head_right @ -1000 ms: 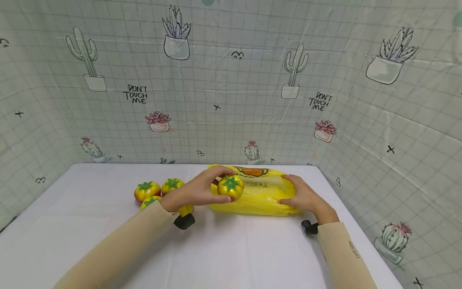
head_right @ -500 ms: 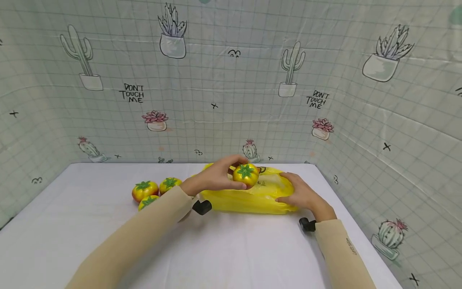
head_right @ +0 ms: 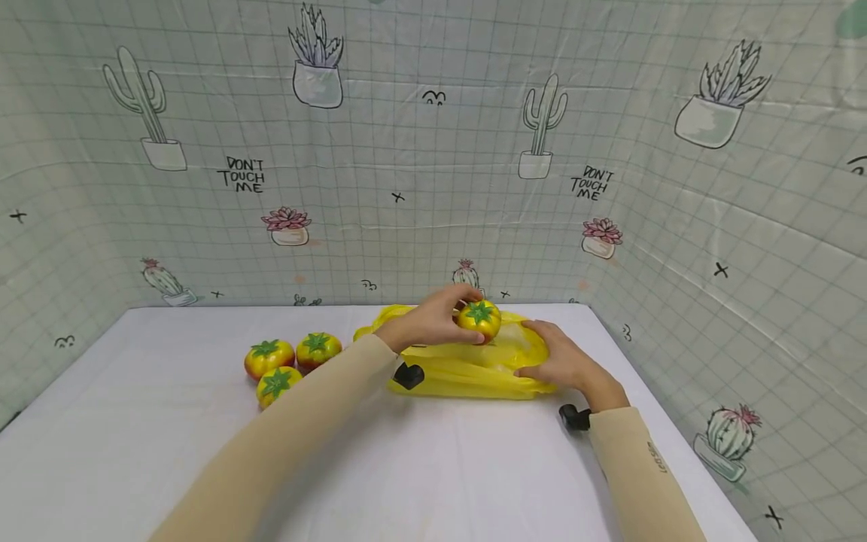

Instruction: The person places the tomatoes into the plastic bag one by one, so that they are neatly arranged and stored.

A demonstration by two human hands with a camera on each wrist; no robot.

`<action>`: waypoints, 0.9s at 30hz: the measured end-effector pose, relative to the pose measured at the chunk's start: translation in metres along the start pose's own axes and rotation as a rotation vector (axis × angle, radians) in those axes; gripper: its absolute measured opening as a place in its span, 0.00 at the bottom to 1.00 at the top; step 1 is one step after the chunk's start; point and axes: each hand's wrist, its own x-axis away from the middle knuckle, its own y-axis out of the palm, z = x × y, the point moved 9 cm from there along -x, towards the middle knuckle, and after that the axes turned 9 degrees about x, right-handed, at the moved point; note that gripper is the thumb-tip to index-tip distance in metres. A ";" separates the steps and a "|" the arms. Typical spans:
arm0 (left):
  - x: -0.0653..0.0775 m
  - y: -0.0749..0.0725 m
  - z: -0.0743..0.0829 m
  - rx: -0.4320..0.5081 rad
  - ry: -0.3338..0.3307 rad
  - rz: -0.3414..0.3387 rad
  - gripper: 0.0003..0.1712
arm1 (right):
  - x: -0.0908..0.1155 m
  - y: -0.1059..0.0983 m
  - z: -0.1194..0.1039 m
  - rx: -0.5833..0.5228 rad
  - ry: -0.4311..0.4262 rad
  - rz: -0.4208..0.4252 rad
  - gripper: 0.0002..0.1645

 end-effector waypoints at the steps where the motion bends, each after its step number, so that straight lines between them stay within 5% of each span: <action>1: -0.003 0.002 -0.003 -0.003 -0.009 -0.002 0.33 | 0.000 0.000 0.000 0.001 -0.002 -0.001 0.57; 17: -0.025 0.044 -0.025 -0.117 -0.122 -0.014 0.34 | 0.001 -0.004 -0.004 0.002 -0.041 0.017 0.57; 27: -0.027 0.054 -0.037 -0.181 -0.188 -0.001 0.25 | 0.002 -0.002 -0.003 -0.002 -0.018 -0.012 0.59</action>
